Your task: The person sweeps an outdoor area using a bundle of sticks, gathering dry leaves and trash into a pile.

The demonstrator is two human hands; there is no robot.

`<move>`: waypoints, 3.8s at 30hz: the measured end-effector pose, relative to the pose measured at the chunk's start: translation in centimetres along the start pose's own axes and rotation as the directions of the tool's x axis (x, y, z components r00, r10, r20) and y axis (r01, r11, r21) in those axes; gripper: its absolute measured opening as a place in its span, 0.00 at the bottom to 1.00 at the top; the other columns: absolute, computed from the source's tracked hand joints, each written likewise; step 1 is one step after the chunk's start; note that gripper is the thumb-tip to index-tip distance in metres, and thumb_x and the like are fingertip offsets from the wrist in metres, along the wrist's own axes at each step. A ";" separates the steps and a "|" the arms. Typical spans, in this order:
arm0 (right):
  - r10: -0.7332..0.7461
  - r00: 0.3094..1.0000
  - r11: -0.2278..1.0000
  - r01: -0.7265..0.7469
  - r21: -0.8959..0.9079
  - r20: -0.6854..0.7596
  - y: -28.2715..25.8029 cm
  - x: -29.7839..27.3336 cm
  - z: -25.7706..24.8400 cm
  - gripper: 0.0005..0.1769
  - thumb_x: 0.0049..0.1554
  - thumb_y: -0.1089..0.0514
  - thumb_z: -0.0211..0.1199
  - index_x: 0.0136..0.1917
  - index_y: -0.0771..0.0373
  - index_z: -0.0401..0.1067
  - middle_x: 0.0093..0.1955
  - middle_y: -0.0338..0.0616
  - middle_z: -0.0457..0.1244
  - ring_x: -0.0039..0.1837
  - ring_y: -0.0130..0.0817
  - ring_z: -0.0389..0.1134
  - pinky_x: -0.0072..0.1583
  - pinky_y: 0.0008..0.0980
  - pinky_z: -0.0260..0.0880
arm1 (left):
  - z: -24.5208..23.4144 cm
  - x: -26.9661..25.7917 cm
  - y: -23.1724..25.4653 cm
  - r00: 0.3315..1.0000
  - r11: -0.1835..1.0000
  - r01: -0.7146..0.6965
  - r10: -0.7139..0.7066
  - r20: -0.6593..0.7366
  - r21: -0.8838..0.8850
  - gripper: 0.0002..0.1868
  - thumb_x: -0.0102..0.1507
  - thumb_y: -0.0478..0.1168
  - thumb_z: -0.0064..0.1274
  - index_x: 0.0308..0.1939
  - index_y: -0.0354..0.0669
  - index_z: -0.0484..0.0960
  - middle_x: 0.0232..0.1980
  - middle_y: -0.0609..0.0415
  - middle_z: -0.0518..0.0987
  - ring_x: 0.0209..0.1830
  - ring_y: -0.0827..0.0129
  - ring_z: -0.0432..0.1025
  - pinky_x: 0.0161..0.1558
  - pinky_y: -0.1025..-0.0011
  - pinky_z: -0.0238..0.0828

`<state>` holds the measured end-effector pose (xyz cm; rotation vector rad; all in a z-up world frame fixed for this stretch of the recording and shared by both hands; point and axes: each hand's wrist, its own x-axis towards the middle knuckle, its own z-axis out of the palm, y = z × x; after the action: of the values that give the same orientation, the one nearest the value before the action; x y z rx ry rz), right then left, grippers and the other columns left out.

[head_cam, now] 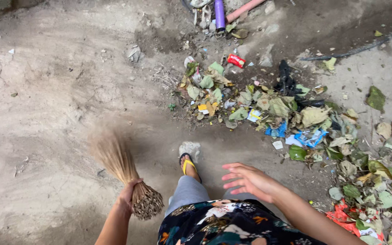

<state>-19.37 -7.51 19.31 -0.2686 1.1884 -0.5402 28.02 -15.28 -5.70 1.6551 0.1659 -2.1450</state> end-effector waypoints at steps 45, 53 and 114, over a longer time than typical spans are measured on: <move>0.349 0.933 0.821 -0.259 0.509 -0.088 -7.1 14.7 6.5 0.40 0.48 0.29 0.60 0.67 0.52 0.66 0.66 0.49 0.65 0.65 0.46 0.66 0.63 0.52 0.65 | 30.2 -5.7 3.5 0.842 0.761 -0.146 -0.240 0.483 0.633 0.35 0.60 0.46 0.56 0.70 0.52 0.63 0.44 0.41 0.80 0.35 0.58 0.77 0.38 0.58 0.77; 0.305 0.908 0.804 -0.407 0.433 0.287 -10.2 21.8 0.1 0.30 0.58 0.36 0.66 0.51 0.67 0.73 0.45 0.50 0.70 0.43 0.44 0.74 0.48 0.41 0.78 | 30.0 -10.6 8.5 0.897 0.783 -0.351 0.438 -0.055 0.514 0.29 0.67 0.58 0.45 0.58 0.39 0.82 0.33 0.39 0.83 0.29 0.54 0.78 0.35 0.62 0.77; 0.213 0.928 0.712 0.066 0.699 -0.305 -4.7 16.3 -39.3 0.32 0.50 0.39 0.58 0.57 0.65 0.72 0.55 0.54 0.69 0.55 0.52 0.71 0.60 0.58 0.70 | 37.5 0.9 -6.4 0.809 0.645 -0.361 0.576 -0.118 0.673 0.16 0.68 0.45 0.48 0.50 0.39 0.85 0.36 0.53 0.85 0.31 0.71 0.80 0.34 0.73 0.74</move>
<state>-52.77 -16.98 -5.77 0.5689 1.2534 -0.9609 -8.26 -22.63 3.03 2.0931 -0.9099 -1.5661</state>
